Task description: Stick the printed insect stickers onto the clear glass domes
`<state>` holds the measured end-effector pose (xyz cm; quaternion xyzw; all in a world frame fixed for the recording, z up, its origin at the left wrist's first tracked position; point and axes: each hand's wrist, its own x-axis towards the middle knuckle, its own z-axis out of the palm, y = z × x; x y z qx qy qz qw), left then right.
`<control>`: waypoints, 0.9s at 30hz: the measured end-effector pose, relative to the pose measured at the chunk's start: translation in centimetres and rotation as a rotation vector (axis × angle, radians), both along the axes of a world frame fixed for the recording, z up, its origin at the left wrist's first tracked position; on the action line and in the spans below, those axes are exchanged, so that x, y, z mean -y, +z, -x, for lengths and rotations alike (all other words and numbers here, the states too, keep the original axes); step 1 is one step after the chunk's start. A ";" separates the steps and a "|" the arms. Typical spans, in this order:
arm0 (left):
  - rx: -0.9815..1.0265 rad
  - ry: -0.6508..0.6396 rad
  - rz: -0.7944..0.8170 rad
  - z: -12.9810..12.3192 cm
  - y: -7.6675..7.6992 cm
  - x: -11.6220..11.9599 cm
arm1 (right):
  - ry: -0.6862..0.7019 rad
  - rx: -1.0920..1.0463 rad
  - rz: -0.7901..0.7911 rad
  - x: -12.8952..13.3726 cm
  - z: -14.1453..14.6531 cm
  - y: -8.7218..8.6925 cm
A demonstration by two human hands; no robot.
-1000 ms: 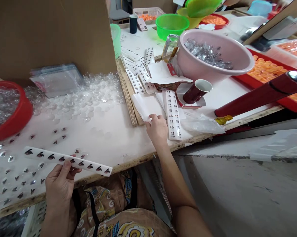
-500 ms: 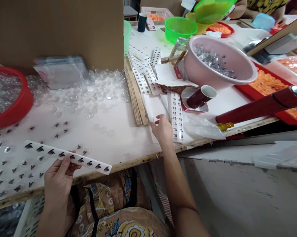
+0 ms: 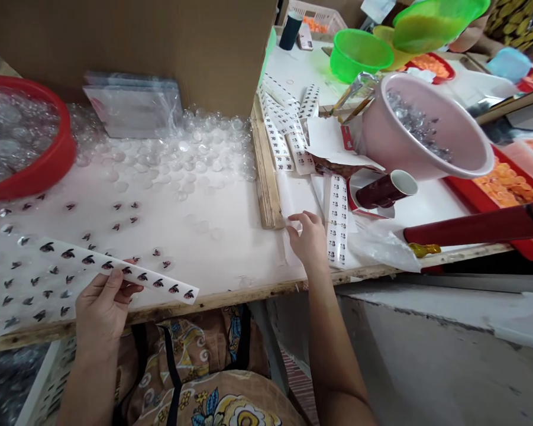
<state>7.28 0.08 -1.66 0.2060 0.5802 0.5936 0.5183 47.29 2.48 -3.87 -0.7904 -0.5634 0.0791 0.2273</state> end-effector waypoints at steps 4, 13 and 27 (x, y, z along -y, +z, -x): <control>0.010 0.004 0.008 0.6 -0.3 -0.1 | -0.089 -0.009 0.099 -0.9 0.4 0.2; 0.012 0.016 0.028 1.2 -0.4 -0.4 | -0.005 0.009 -0.100 -1.6 0.0 0.3; -0.045 0.217 -0.118 1.9 0.4 0.5 | 0.780 -0.744 0.344 -2.7 22.7 4.5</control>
